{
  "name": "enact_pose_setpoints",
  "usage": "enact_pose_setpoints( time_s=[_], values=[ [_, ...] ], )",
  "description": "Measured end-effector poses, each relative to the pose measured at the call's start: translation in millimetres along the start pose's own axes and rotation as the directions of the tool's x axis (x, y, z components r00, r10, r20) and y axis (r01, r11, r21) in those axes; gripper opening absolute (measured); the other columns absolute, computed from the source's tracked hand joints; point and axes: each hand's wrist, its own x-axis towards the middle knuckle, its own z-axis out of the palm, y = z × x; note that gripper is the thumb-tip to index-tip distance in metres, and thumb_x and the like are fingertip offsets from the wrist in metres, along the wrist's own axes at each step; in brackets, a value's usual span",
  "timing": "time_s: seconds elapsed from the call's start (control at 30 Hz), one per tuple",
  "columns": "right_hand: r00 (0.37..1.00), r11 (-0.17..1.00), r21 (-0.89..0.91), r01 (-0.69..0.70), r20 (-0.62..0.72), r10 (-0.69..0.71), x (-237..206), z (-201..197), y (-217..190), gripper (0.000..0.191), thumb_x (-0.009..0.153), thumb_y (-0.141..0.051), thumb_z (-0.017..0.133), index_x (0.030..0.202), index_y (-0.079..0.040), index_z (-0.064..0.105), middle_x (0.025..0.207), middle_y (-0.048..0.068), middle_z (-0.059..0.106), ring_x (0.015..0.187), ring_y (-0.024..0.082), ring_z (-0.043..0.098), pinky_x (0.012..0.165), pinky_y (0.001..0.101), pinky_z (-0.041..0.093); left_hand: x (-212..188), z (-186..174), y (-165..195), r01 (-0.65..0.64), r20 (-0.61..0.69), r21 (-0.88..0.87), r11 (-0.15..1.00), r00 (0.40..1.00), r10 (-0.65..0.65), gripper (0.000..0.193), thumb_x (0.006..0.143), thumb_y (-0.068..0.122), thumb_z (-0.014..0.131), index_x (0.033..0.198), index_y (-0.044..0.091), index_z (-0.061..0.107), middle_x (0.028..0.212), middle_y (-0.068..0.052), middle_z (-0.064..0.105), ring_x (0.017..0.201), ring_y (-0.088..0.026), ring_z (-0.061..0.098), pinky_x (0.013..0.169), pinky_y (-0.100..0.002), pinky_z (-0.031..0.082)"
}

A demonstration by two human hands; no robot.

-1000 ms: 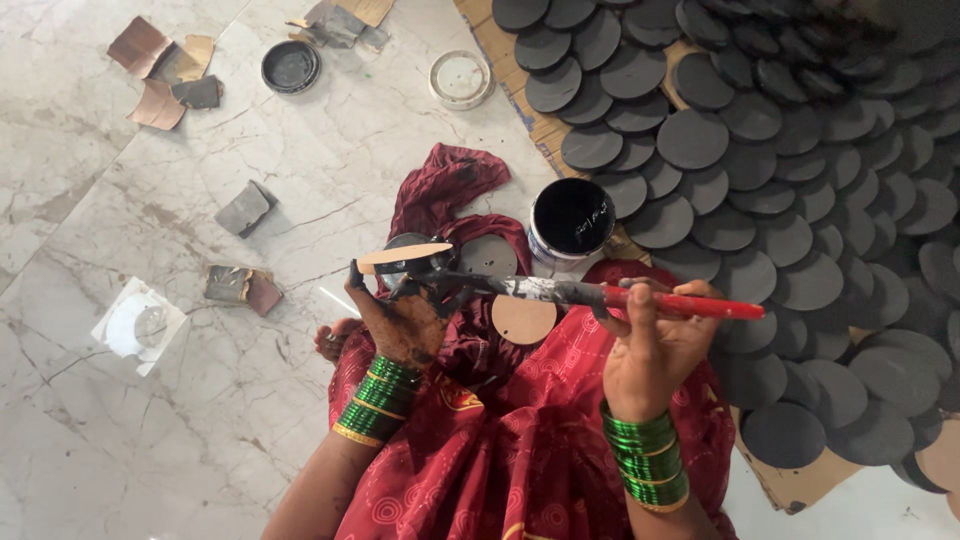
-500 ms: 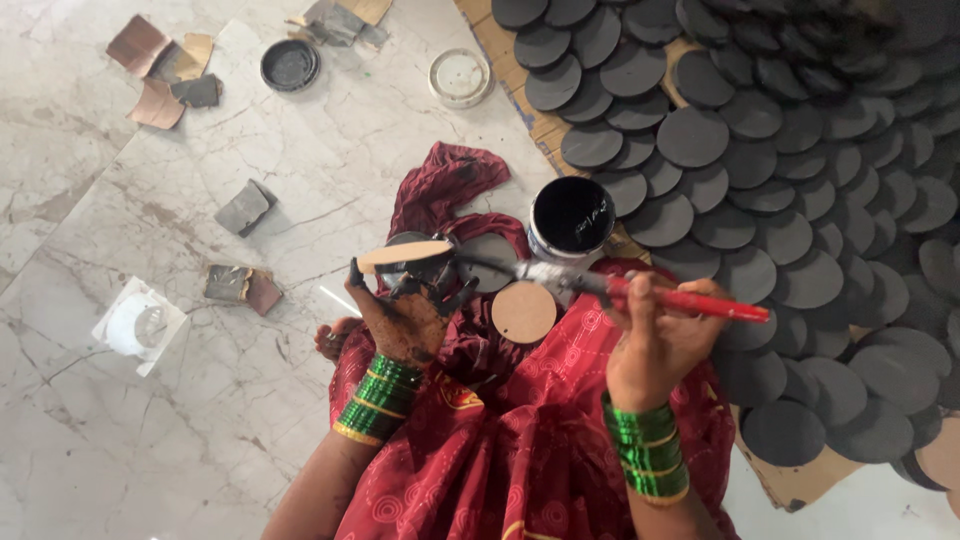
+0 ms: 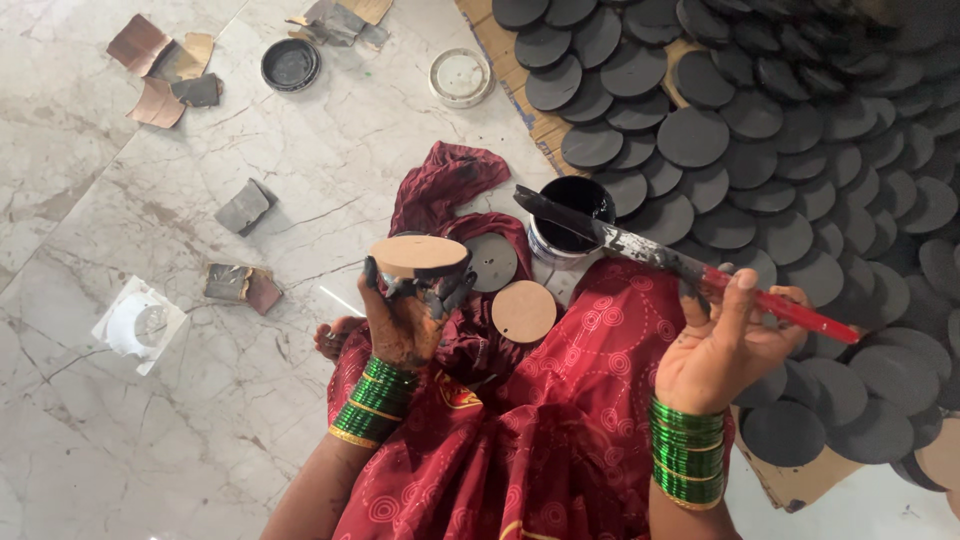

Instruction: The person sits on the floor painting round wooden discs black. They hold each unpainted disc in one hand, dip a paintbrush into a can of black paint, brush paint over the disc's face, and set the finished disc onto a large pile of painted discs beside them, repeating with new discs.

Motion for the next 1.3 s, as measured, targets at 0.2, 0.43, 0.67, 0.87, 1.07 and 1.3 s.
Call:
enact_pose_setpoints(
  time_s=[0.2, 0.43, 0.67, 0.87, 1.07, 1.3],
  values=[
    [1.0, 1.0, 0.008, -0.005, 0.027, 0.005, 4.8, -2.6, -2.6, 0.05, 0.108, -0.009, 0.074, 0.136, -0.008, 0.032, 0.112, 0.015, 0.065, 0.095, 0.02, 0.075, 0.077, 0.032, 0.07, 1.1, -16.9, -4.9, 0.001, 0.008, 0.154, 0.988, 1.0, -0.002, 0.094, 0.086, 0.063, 0.067, 0.157, 0.014, 0.029, 0.156, -0.015, 0.044, 0.138, -0.038, 0.05, 0.113, -0.062, 0.042],
    [0.998, 0.999, 0.028, 0.028, 0.055, -0.03, 11.7, -10.0, -7.0, 0.045, 0.11, -0.008, 0.075, 0.136, -0.008, 0.038, 0.104, 0.014, 0.065, 0.088, 0.017, 0.073, 0.071, 0.0273, 0.067, -2.8, 20.3, -9.5, -0.153, 0.211, 0.807, 0.57, 0.977, -0.036, 0.11, 0.073, 0.019, 0.085, 0.16, 0.008, 0.018, 0.143, -0.023, 0.048, 0.129, -0.039, 0.054, 0.108, -0.051, 0.048],
    [0.977, 0.986, -0.035, 0.165, 0.143, -0.158, 16.1, -22.9, -29.8, 0.028, 0.116, -0.005, 0.075, 0.123, -0.001, 0.048, 0.094, 0.012, 0.06, 0.074, 0.015, 0.064, 0.063, 0.0209, 0.057, -12.9, 26.8, -1.6, -0.666, 0.71, 0.518, -0.537, 0.685, -0.166, 0.071, 0.073, 0.02, 0.09, 0.127, 0.009, 0.045, 0.159, -0.034, 0.029, 0.148, -0.043, 0.042, 0.12, -0.043, 0.048],
    [0.963, 0.973, -0.086, 0.212, 0.188, -0.193, 12.4, -17.3, -35.2, 0.028, 0.109, 0.001, 0.076, 0.115, -0.002, 0.049, 0.091, 0.006, 0.057, 0.073, 0.013, 0.062, 0.067, 0.0227, 0.06, -10.1, 10.5, 0.5, -0.672, 0.541, 0.482, -0.562, 0.733, -0.412, 0.089, 0.072, 0.065, 0.075, 0.133, 0.007, 0.044, 0.16, -0.021, 0.041, 0.146, -0.035, 0.041, 0.119, -0.041, 0.037],
    [0.97, 0.951, -0.232, 0.204, 0.182, -0.164, 8.2, -9.0, -32.9, 0.032, 0.105, 0.009, 0.076, 0.113, -0.002, 0.047, 0.096, 0.009, 0.063, 0.079, 0.015, 0.068, 0.069, 0.0271, 0.065, -14.3, 13.7, -0.5, -0.62, 0.518, 0.511, -0.595, 0.775, -0.362, 0.104, 0.09, 0.053, 0.068, 0.166, -0.003, 0.025, 0.162, -0.017, 0.046, 0.154, -0.032, 0.044, 0.128, -0.038, 0.037],
    [0.961, 0.945, -0.201, 0.257, 0.157, -0.228, 9.5, -13.5, -42.3, 0.033, 0.104, 0.007, 0.079, 0.116, 0.001, 0.049, 0.092, 0.011, 0.062, 0.073, 0.015, 0.066, 0.069, 0.0279, 0.065, -19.3, 14.3, 2.0, -0.581, 0.542, 0.616, -0.531, 0.802, -0.249, 0.104, 0.081, 0.057, 0.071, 0.157, -0.001, 0.03, 0.153, -0.02, 0.046, 0.145, -0.038, 0.043, 0.117, -0.043, 0.041]
  ],
)
